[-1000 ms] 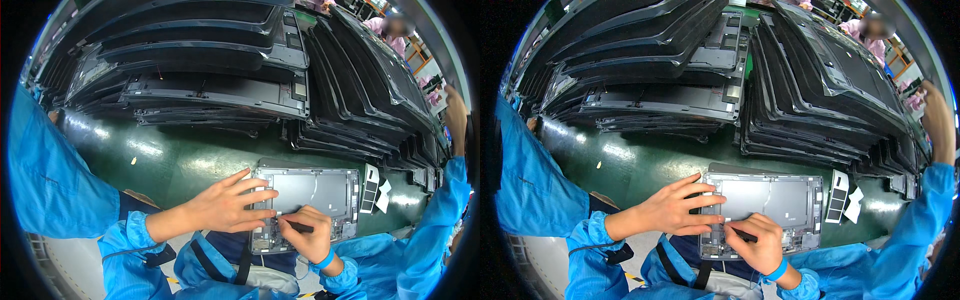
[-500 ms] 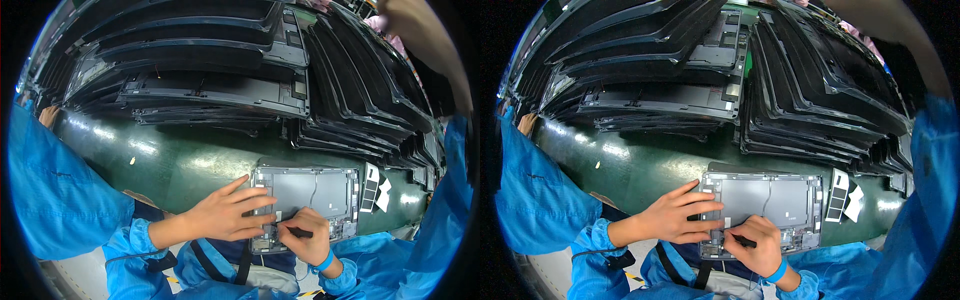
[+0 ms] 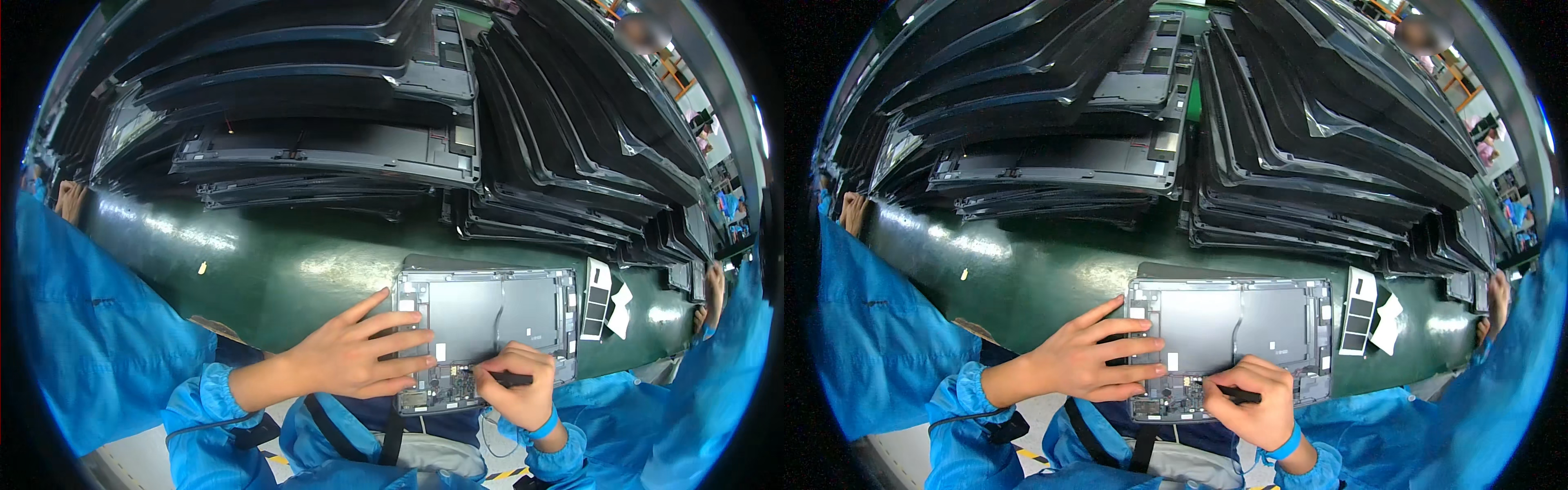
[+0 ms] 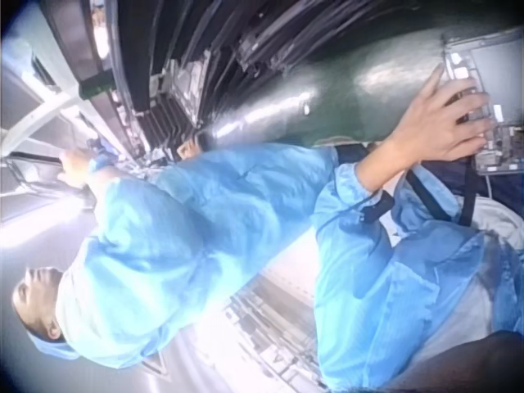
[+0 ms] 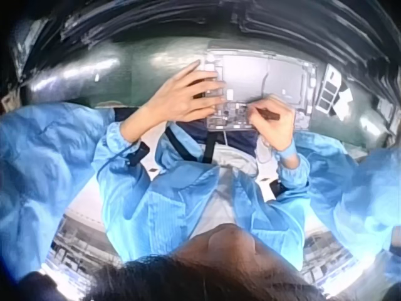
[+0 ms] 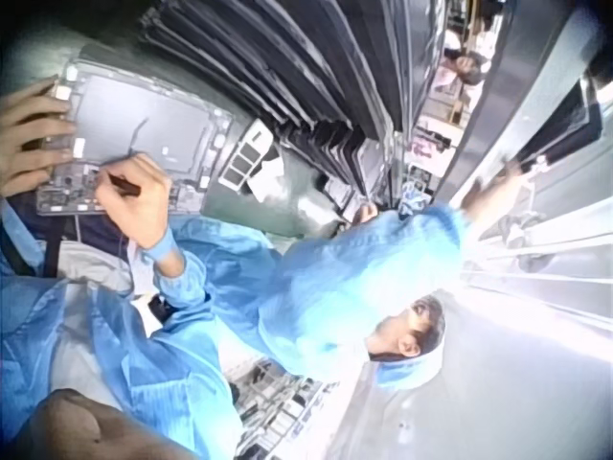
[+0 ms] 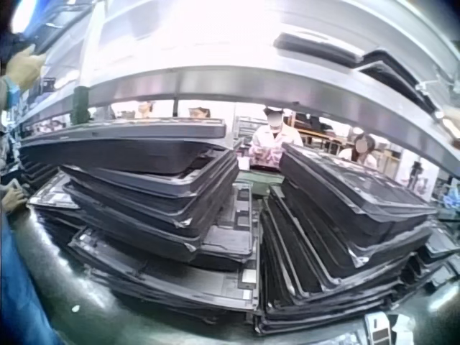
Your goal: Assembling the internal components and cables of handheld electronic devices on a factory production line.
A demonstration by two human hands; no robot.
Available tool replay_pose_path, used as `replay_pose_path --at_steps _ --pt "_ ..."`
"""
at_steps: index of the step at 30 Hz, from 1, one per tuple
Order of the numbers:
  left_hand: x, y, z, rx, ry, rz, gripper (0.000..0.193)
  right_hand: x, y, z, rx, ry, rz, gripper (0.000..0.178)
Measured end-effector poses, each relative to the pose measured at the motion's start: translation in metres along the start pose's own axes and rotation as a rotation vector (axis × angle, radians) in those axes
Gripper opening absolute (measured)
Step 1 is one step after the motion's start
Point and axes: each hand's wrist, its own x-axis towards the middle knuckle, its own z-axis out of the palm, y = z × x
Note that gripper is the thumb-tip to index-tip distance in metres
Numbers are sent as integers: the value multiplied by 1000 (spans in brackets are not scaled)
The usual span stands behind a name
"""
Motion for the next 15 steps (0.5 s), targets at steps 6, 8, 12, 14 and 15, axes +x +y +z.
replay_pose_path --at_steps 6,8,12,14,15 --pt "1 0 -1 16 5 -13 32 1 3 2 11 15 0 6" --pt "0 -1 -1 28 2 -4 32 2 4 3 4 19 5 6" --pt "1 0 -3 45 -23 -8 33 1 2 1 -30 24 4 6" --pt "-1 -1 -3 -26 -2 -17 32 2 1 1 -31 15 21 6" --pt "-1 -2 -4 -23 -5 -17 32 2 1 2 -13 19 63 6"
